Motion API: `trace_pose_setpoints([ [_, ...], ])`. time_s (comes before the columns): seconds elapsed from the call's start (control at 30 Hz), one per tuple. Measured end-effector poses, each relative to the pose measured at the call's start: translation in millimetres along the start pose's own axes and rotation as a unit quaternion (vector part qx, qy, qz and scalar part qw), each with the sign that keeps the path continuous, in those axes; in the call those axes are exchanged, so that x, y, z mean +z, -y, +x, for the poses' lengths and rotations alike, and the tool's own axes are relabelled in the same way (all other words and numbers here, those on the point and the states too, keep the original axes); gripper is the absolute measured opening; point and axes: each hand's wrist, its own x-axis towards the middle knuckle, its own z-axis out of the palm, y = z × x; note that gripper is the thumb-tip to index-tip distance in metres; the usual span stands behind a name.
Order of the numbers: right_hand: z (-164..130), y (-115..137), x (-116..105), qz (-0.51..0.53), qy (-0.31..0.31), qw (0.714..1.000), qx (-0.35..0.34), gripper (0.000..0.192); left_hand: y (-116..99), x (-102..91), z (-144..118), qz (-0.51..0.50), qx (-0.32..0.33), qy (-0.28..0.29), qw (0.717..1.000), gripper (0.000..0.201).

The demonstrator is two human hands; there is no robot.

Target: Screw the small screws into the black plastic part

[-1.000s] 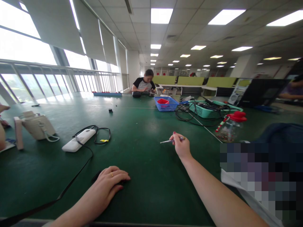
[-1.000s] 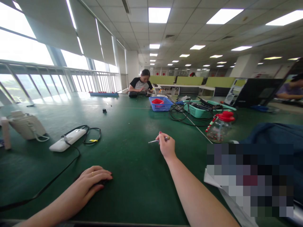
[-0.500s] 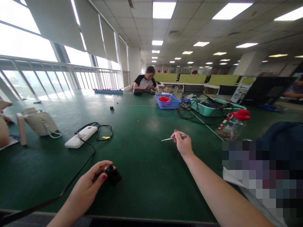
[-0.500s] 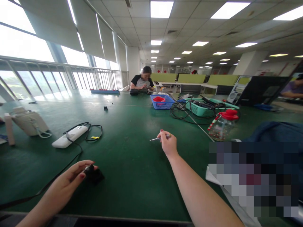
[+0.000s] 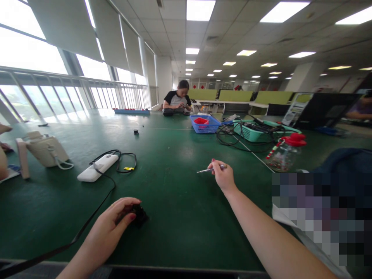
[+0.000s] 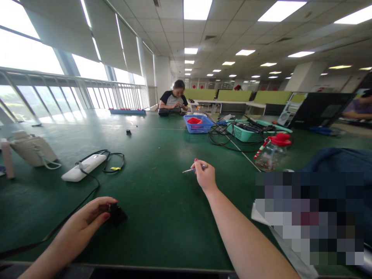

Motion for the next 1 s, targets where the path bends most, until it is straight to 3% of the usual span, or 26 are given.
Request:
trace_pose_setpoints([
  [0.23, -0.1, -1.2, -0.9, -0.012, 0.008, 1.0, -0.002, 0.047, -11.6, 4.0, -2.2, 0.104, 0.031, -0.05, 0.993, 0.036],
  [0.5, -0.3, 1.1, -1.1, -0.024, 0.015, 1.0, -0.011, 0.048, -16.7, 12.7, -7.3, 0.197, -0.033, -0.092, 0.975, 0.039],
  [0.73, -0.5, -0.2, -1.0, -0.031, 0.011, 0.999, -0.013, 0.047, -28.2, 16.7, -5.8, 0.233, -0.077, -0.074, 0.967, 0.043],
  [1.0, -0.5, 1.9, 0.2, -0.032, 0.008, 0.999, -0.018, 0.045, -42.3, 18.5, -5.5, 0.304, -0.053, -0.049, 0.95, 0.042],
])
